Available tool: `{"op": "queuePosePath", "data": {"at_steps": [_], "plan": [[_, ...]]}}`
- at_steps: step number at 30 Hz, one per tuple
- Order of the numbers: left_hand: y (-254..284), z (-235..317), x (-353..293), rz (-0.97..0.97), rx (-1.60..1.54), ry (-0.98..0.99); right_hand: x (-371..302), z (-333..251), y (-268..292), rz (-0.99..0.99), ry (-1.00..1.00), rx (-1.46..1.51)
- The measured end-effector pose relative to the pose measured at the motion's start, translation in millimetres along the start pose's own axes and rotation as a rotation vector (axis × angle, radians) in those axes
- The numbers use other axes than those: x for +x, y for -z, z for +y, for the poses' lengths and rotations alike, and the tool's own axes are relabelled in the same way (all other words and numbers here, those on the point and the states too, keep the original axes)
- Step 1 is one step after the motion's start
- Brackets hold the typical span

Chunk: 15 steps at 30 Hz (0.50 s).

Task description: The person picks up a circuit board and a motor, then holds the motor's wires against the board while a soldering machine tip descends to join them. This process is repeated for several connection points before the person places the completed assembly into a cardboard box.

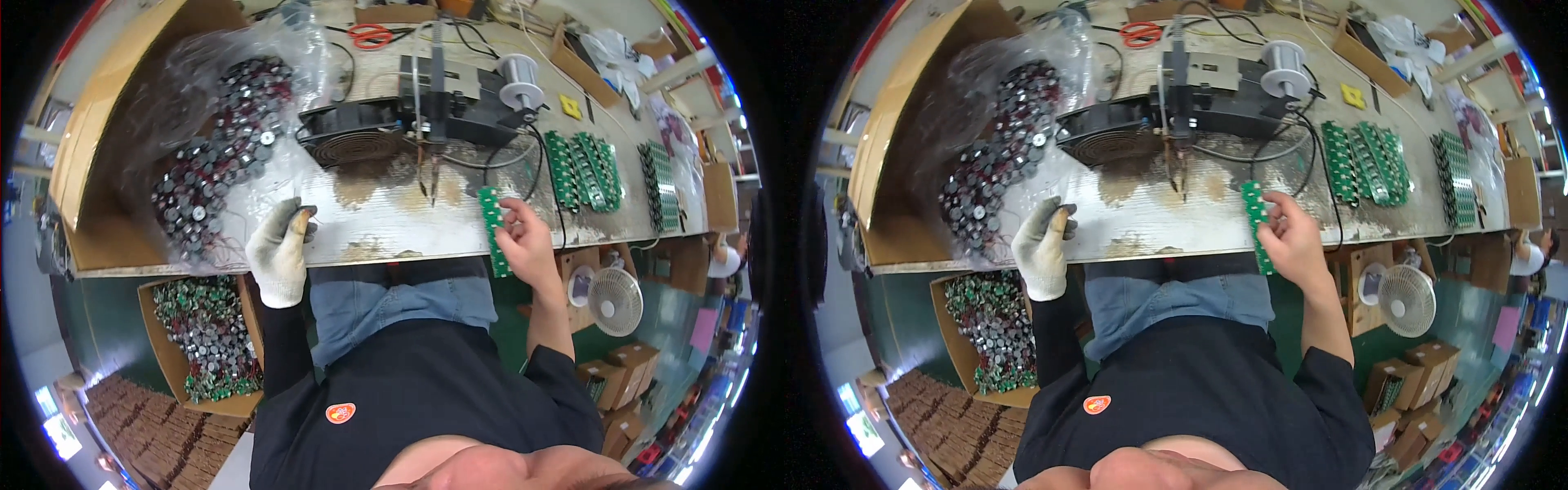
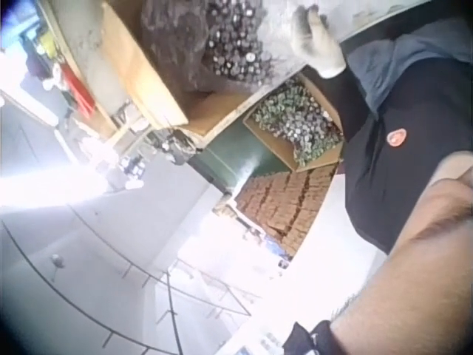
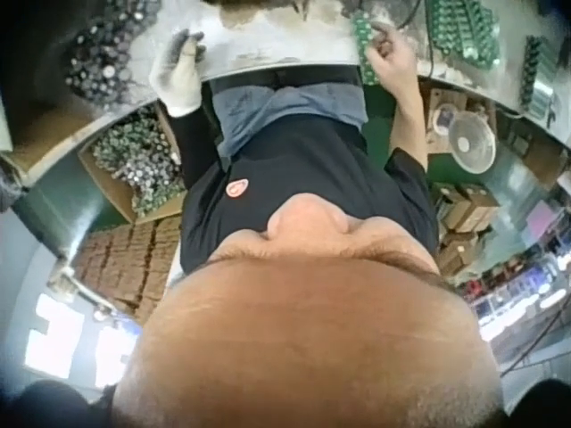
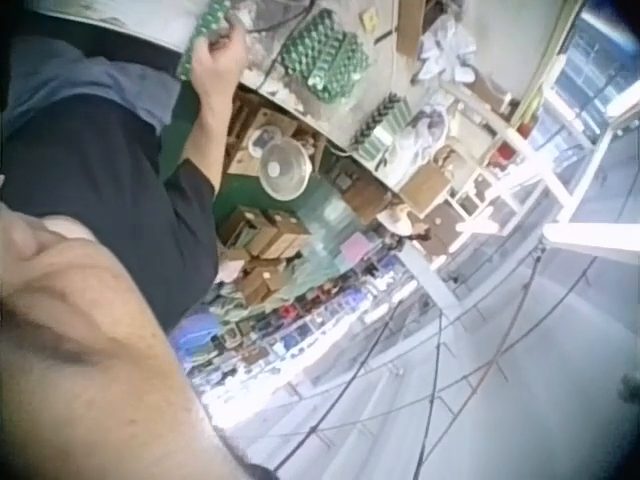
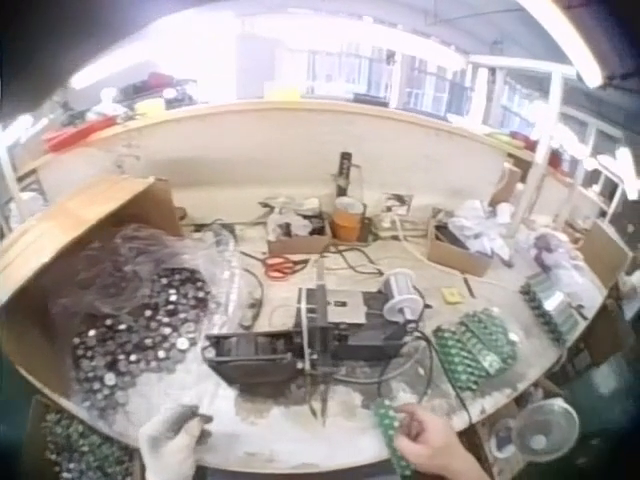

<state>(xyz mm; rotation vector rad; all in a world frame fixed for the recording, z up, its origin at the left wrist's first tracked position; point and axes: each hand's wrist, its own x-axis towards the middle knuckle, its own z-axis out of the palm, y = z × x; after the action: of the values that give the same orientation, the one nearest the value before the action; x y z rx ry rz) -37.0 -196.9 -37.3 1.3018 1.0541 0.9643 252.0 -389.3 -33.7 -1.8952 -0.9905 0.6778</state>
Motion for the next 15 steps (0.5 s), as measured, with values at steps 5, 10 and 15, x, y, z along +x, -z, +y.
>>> {"op": "queuePosePath", "data": {"at_steps": [5,10,15], "plan": [[-28.9,-5.6,-13.1,-0.217,0.173,-0.072,8.5,-3.5,-4.7,-0.025,0.014,-0.195],[-55.9,-3.5,-27.3,-0.354,0.028,0.242,11.9,-6.5,-6.8,-0.023,-0.009,-0.157],[-68.4,1.0,-25.3,-0.363,0.041,0.259,2.5,-4.9,-18.3,-0.162,-0.099,0.322]]}}
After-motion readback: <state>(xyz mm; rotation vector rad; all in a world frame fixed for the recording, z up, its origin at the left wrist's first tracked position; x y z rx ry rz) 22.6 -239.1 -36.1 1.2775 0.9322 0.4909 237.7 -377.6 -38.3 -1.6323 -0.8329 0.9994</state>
